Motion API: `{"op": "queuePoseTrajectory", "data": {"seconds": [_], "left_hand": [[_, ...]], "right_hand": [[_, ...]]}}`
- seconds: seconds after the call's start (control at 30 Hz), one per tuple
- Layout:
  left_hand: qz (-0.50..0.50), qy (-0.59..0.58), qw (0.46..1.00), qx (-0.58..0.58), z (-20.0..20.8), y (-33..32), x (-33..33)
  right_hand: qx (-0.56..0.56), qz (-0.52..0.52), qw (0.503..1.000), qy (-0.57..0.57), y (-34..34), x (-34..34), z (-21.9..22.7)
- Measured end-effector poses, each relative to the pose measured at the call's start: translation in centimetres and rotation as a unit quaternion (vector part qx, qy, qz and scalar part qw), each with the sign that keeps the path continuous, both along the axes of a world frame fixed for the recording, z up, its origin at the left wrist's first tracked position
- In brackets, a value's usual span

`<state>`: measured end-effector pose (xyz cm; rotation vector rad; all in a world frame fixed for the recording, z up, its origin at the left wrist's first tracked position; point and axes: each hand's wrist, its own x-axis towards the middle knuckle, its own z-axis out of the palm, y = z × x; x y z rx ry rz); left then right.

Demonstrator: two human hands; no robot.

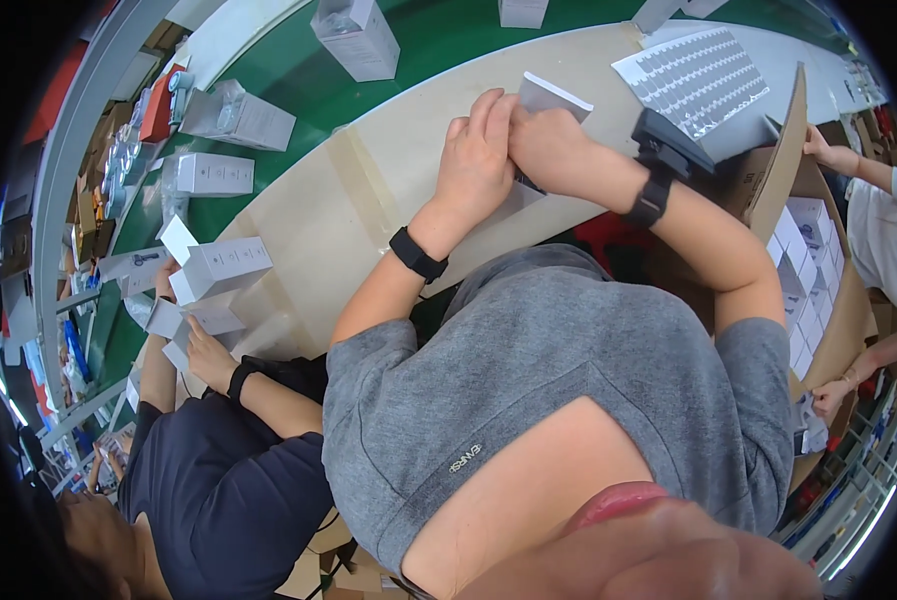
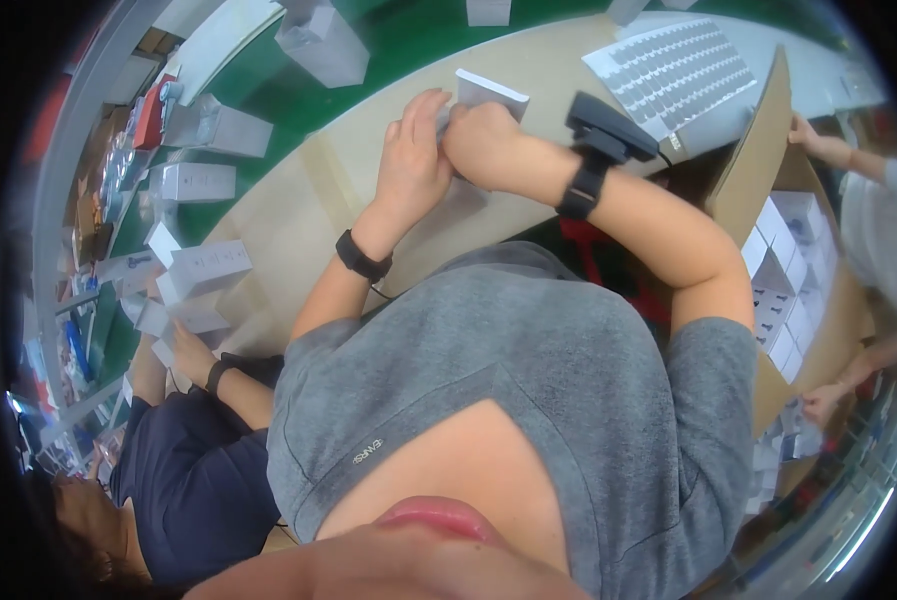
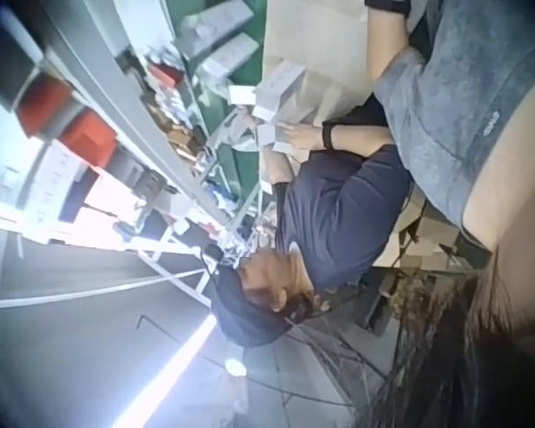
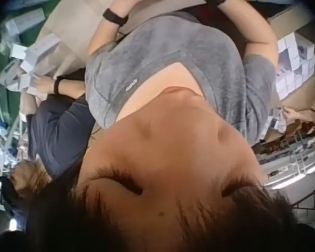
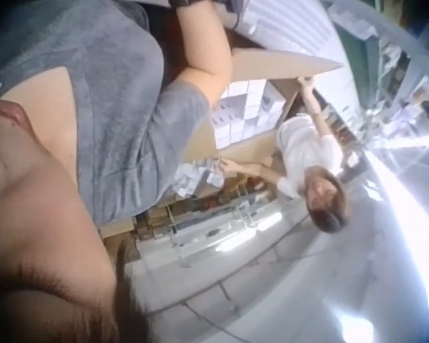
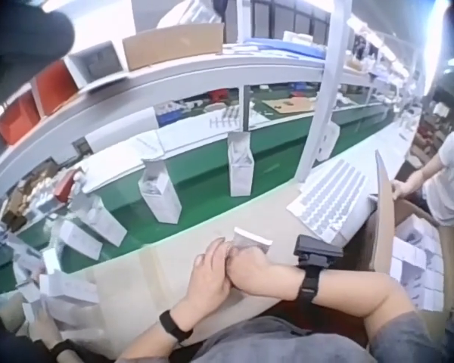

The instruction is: The person packs handheld fans by hand, placing each fan into a bubble wrap sleeve and then into a white box. They then place the boxed fans into a larger cardboard shipping box, repeating the process for several units.

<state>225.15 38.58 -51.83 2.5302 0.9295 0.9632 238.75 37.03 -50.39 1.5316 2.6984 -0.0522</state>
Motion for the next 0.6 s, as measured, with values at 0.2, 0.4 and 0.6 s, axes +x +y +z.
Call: {"op": "queuePoseTrajectory", "data": {"seconds": [0.2, 0.4, 0.6], "left_hand": [[-0.014, 0.015, 1.0, -0.003, -0.6, 1.0, 0.6], [-0.072, 0.033, 0.997, 0.006, -1.8, 1.7, 1.3], [-0.075, -0.098, 0.987, -0.104, -2.8, 1.3, 3.7]], "right_hand": [[-0.052, -0.068, 0.996, 0.008, -0.4, 0.3, -0.4], [-0.026, -0.129, 0.989, 0.069, -2.9, 3.3, -0.8], [-0.086, -0.184, 0.974, 0.105, -3.7, 5.8, -0.2]]}}
